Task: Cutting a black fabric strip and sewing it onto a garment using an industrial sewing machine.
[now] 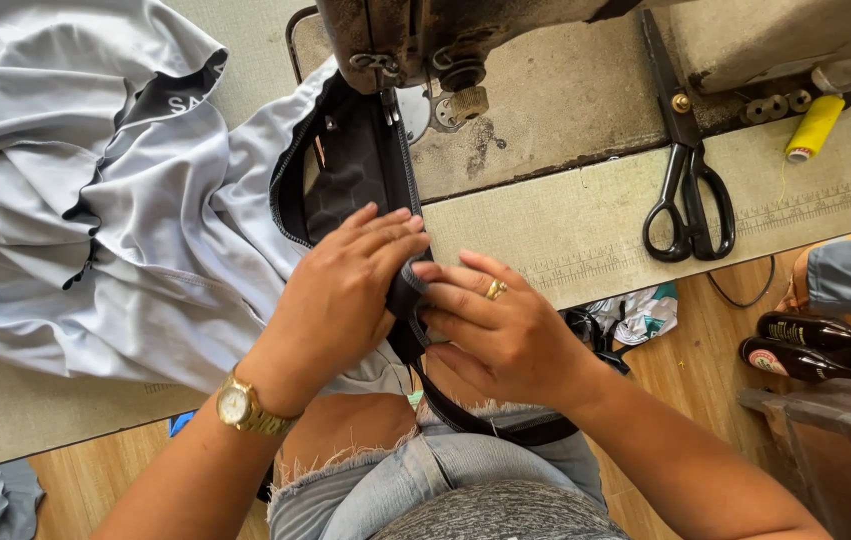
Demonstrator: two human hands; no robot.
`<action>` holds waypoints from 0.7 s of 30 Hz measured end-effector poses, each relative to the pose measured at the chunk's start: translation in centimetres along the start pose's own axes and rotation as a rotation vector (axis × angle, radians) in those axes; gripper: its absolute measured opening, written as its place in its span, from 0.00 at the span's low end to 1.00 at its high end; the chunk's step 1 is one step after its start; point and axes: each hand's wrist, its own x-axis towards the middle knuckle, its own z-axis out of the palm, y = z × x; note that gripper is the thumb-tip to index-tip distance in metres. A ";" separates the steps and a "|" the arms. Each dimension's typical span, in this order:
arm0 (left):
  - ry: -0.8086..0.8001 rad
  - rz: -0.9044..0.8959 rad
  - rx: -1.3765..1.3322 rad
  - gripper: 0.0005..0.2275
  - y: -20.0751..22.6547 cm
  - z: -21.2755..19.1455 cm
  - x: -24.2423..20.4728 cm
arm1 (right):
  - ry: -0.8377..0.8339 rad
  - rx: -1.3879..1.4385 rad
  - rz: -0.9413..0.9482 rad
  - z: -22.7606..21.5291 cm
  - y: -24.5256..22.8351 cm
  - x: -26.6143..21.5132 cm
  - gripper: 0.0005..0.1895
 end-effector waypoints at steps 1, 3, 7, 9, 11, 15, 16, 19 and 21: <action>-0.003 -0.003 0.002 0.34 -0.4 0.0 0.3 | -0.027 0.008 0.029 0.0 0.3 0.1 0.11; -0.007 -0.006 0.005 0.36 -1.3 0.0 0.9 | -0.054 0.018 0.057 0.1 0.8 0.4 0.16; 0.077 -0.035 -0.097 0.28 -2.4 -0.4 2.0 | -0.038 0.029 0.103 0.3 1.4 0.8 0.20; 0.084 -0.051 -0.143 0.28 -2.3 -1.0 2.2 | -0.037 0.033 0.125 0.3 1.6 0.8 0.20; 0.155 -0.120 -0.205 0.17 -1.8 -1.7 2.1 | -0.089 -0.001 0.086 0.3 1.6 0.6 0.21; 0.409 -0.165 -0.268 0.13 -2.6 -3.9 0.6 | -0.108 0.015 -0.022 -0.4 1.5 0.4 0.15; 0.492 -0.173 -0.230 0.14 -2.5 -4.5 0.3 | -0.098 0.029 -0.048 -0.4 1.5 0.3 0.14; 0.524 -0.089 -0.204 0.10 -0.8 -4.9 0.3 | -0.067 0.051 -0.097 -0.5 1.6 0.4 0.11; 0.469 -0.005 -0.219 0.11 0.5 -3.9 0.2 | -0.048 0.065 -0.118 -0.4 1.5 0.3 0.11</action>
